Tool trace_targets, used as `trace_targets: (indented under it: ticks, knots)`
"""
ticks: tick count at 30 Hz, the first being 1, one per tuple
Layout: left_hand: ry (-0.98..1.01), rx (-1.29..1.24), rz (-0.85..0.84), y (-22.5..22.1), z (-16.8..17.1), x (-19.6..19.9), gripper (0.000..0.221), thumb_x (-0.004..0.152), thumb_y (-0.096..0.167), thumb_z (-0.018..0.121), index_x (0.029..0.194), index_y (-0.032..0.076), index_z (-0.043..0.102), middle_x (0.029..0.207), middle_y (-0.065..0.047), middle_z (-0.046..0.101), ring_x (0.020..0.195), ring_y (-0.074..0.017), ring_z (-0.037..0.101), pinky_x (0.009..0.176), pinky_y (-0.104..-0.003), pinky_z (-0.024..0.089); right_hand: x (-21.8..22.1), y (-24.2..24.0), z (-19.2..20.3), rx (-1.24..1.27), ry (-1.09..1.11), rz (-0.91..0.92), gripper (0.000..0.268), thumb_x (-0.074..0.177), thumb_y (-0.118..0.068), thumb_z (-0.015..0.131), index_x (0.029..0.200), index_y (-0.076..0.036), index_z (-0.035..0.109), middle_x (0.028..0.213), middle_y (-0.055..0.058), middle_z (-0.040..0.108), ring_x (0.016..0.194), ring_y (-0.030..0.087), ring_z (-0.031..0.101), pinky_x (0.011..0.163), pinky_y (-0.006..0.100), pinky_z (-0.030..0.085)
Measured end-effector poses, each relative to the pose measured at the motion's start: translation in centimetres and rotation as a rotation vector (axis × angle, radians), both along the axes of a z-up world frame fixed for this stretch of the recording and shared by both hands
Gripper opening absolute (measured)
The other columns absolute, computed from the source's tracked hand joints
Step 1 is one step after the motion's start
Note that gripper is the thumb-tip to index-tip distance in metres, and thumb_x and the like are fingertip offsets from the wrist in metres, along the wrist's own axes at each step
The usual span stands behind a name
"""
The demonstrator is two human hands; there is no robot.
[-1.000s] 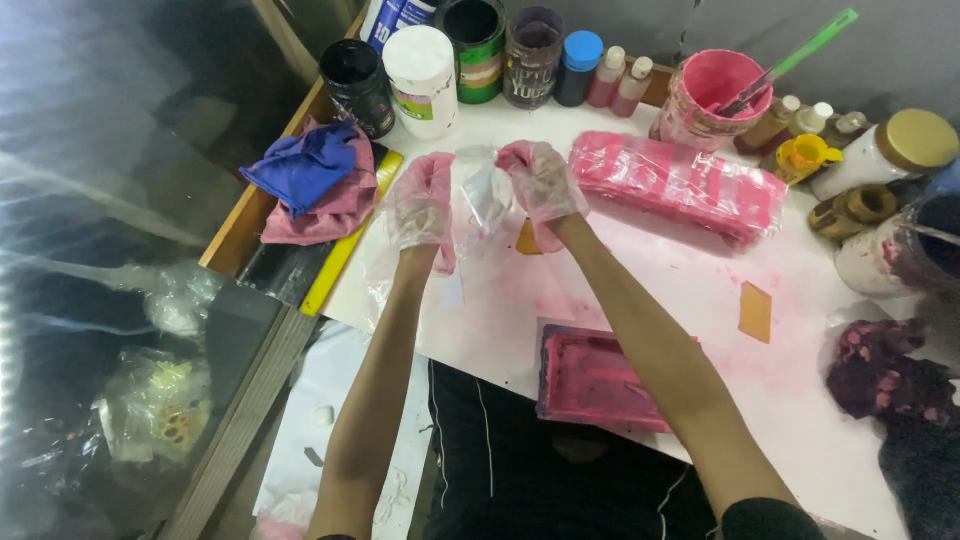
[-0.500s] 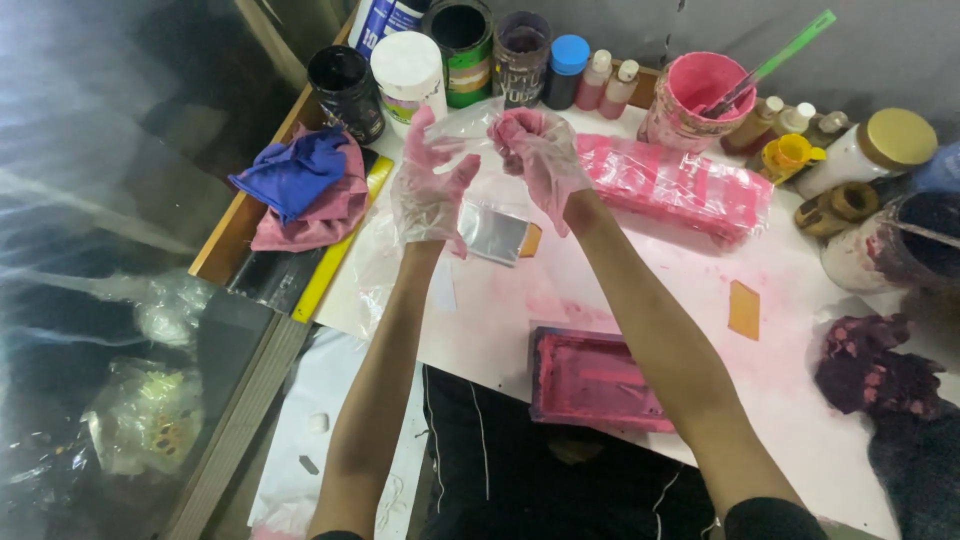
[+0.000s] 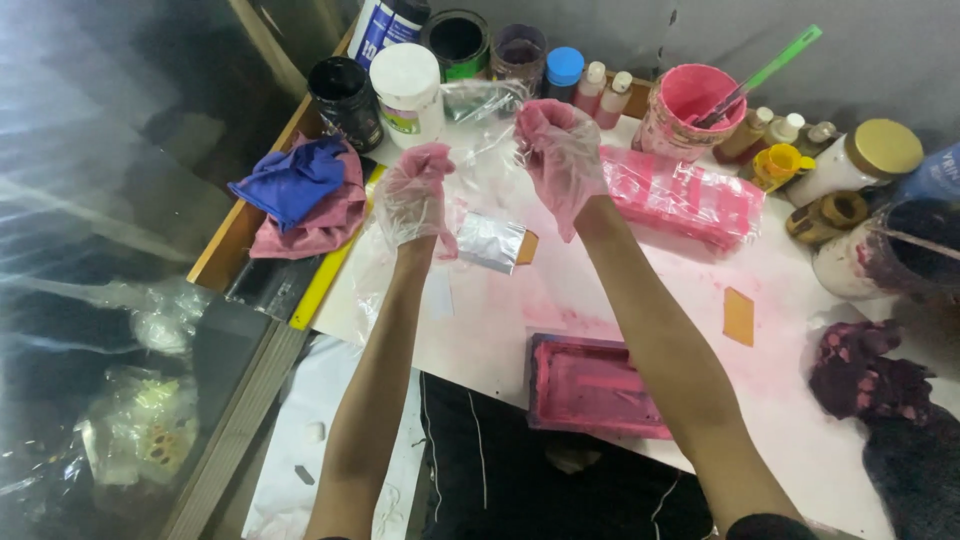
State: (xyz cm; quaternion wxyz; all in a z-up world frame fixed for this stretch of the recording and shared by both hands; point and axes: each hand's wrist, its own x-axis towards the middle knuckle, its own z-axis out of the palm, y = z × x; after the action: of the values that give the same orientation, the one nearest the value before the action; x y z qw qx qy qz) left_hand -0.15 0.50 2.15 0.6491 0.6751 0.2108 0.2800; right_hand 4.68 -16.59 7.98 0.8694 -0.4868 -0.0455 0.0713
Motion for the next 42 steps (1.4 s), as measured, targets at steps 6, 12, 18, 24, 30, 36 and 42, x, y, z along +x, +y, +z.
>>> trace_targets:
  ticks: [6, 12, 18, 24, 30, 36, 42]
  knots:
    - [-0.029, 0.501, 0.021, 3.2, -4.4, 1.8, 0.013, 0.093, 0.015, 0.065, 0.093, 0.017, 0.078, 0.073, 0.005, 0.073, 0.073, -0.0106, 0.069, 0.076, -0.028, 0.058, -1.0, -5.6, 3.8, 0.277, -0.14, 0.098, 0.015, 0.101, -0.014, 0.066, 0.09, -0.003, 0.067, 0.075, 0.007, 0.062, 0.065, 0.017, 0.06, 0.054, 0.026, 0.052]
    - [0.319, 0.861, 0.037, 4.6, -6.6, 2.6, 0.02, 0.093, 0.024, 0.058, 0.086, 0.022, 0.077, 0.084, -0.008, 0.074, 0.084, -0.031, 0.066, 0.079, -0.045, 0.051, -3.0, -10.4, 8.8, 0.529, -0.363, 0.147, 0.017, 0.108, -0.008, 0.058, 0.095, 0.0, 0.066, 0.08, 0.009, 0.065, 0.072, 0.02, 0.068, 0.066, 0.028, 0.062]
    - [0.75, 0.902, -0.106, 3.5, -4.4, 1.7, 0.024, 0.099, 0.031, 0.055, 0.107, 0.02, 0.075, 0.108, -0.01, 0.073, 0.104, -0.0303, 0.065, 0.092, -0.045, 0.05, -2.6, -15.9, 8.6, 0.485, -0.579, 0.15, 0.011, 0.111, -0.017, 0.065, 0.11, -0.01, 0.073, 0.088, 0.001, 0.063, 0.086, 0.013, 0.066, 0.077, 0.024, 0.055]
    - [0.888, 1.181, 0.117, -0.3, -1.9, 0.0, 0.101, 0.09, 0.049, 0.073, 0.163, 0.016, 0.013, 0.154, -0.011, 0.045, 0.112, -0.0297, 0.059, 0.086, -0.041, 0.051, -3.6, -19.6, 8.4, 0.318, -0.642, -0.111, 0.014, 0.114, -0.02, 0.066, 0.123, -0.011, 0.07, 0.089, 0.001, 0.046, 0.084, 0.011, 0.052, 0.091, 0.022, 0.052]
    - [0.637, 1.457, -0.589, -6.5, -2.3, -1.6, 0.099, 0.083, 0.067, 0.051, 0.162, 0.016, 0.023, 0.153, -0.008, 0.041, 0.11, -0.0365, 0.053, 0.086, -0.05, 0.05, -6.1, -21.9, 7.9, 0.36, -0.366, -0.227, 0.01, 0.105, -0.02, 0.073, 0.105, -0.01, 0.073, 0.096, 0.005, 0.074, 0.091, 0.019, 0.073, 0.074, 0.035, 0.06]
    - [0.683, 1.545, -0.48, -5.7, -4.7, -0.4, 0.071, 0.094, 0.03, 0.063, 0.158, 0.019, 0.034, 0.135, -0.006, 0.053, 0.097, -0.0305, 0.058, 0.073, -0.043, 0.056, -7.2, -23.9, 7.8, 0.374, -0.267, -0.304, 0.014, 0.106, 0.0, 0.067, 0.096, -0.002, 0.076, 0.085, 0.012, 0.073, 0.071, 0.02, 0.066, 0.063, 0.03, 0.056]
    - [0.451, 1.214, -0.375, -10.0, 2.1, -1.7, 0.065, 0.092, 0.049, 0.066, 0.147, 0.019, 0.049, 0.148, -0.008, 0.051, 0.118, -0.0388, 0.05, 0.093, -0.054, 0.047, -7.7, -25.0, 7.1, 0.215, -0.293, -0.23, 0.013, 0.108, -0.002, 0.064, 0.101, -0.001, 0.075, 0.084, 0.011, 0.073, 0.072, 0.02, 0.071, 0.061, 0.029, 0.064]
